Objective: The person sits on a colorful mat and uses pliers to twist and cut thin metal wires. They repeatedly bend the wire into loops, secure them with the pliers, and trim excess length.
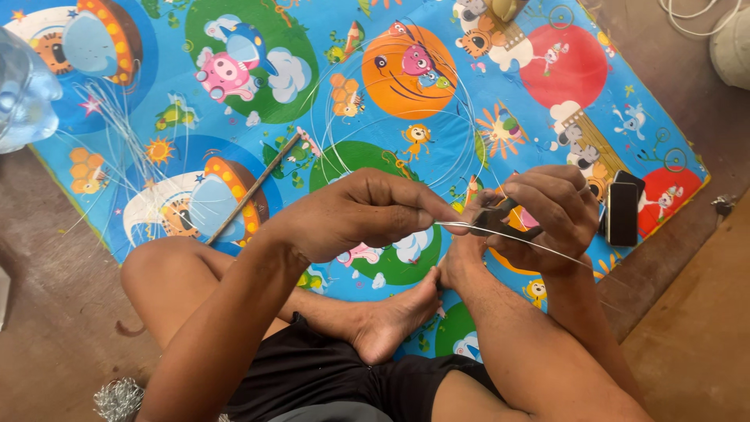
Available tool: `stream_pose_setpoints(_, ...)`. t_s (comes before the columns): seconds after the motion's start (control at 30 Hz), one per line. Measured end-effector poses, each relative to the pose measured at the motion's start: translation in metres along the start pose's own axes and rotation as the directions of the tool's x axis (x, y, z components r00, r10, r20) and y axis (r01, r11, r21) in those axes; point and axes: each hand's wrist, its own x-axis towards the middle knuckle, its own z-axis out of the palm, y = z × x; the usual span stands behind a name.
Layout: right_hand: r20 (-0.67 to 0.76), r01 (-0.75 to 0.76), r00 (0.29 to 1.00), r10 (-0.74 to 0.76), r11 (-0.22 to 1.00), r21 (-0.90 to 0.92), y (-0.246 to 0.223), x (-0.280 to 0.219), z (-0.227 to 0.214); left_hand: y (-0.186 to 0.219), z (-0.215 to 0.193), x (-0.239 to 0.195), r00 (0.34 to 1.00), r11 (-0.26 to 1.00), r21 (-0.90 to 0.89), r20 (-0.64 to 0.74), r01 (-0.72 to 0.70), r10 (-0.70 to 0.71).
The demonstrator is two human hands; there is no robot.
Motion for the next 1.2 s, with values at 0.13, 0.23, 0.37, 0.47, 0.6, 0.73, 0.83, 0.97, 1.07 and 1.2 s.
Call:
stream_pose_setpoints(0.13,0.011,0.027,1.0,-0.027,1.0,0.013,0.001,0.002,0.0,0.003,-0.005,-0.002,0.999,0.998,0.057,0.044,-0.002,-0.001)
stream_pose_setpoints(0.23,0.019,0.036,0.999,-0.036,0.999,0.025,0.001,0.005,-0.002,0.006,-0.007,-0.003,0.999,0.996,0.077,0.034,0.034,-0.037)
stream_pose_setpoints(0.37,0.025,0.035,0.999,-0.035,0.999,0.026,0.0,0.006,-0.003,0.007,-0.009,-0.004,0.998,0.995,0.097,0.059,0.031,-0.037)
stream_pose_setpoints(0.47,0.067,0.021,0.997,-0.023,0.999,0.039,0.0,0.008,-0.005,0.009,-0.013,-0.004,0.997,0.989,0.138,0.055,0.052,-0.06)
stream_pose_setpoints(0.6,0.132,0.018,0.991,-0.027,0.997,0.072,0.001,0.007,-0.007,0.011,-0.023,-0.004,0.991,0.967,0.255,0.128,-0.005,-0.029)
stream_pose_setpoints(0.73,0.136,0.002,0.991,-0.017,0.994,0.111,0.002,0.004,0.0,0.013,-0.025,-0.005,0.986,0.97,0.245,0.161,-0.004,-0.037)
stream_pose_setpoints(0.83,0.119,-0.04,0.993,0.02,0.986,0.164,0.004,0.0,0.01,0.014,-0.022,-0.006,0.995,0.964,0.265,0.091,0.022,-0.047)
stream_pose_setpoints(0.97,0.146,-0.221,0.971,0.19,0.945,0.241,0.001,-0.012,0.017,0.007,-0.012,0.001,0.999,0.982,0.186,-0.033,-0.028,0.035)
stream_pose_setpoints(1.07,0.174,-0.363,0.932,0.318,0.826,0.432,0.001,-0.018,0.024,0.003,-0.002,0.008,0.985,0.99,0.095,-0.124,-0.108,0.12)
stream_pose_setpoints(1.2,0.19,-0.428,0.9,0.392,0.712,0.557,-0.002,-0.027,0.028,-0.005,0.008,0.019,0.957,0.974,0.127,-0.201,-0.188,0.211)
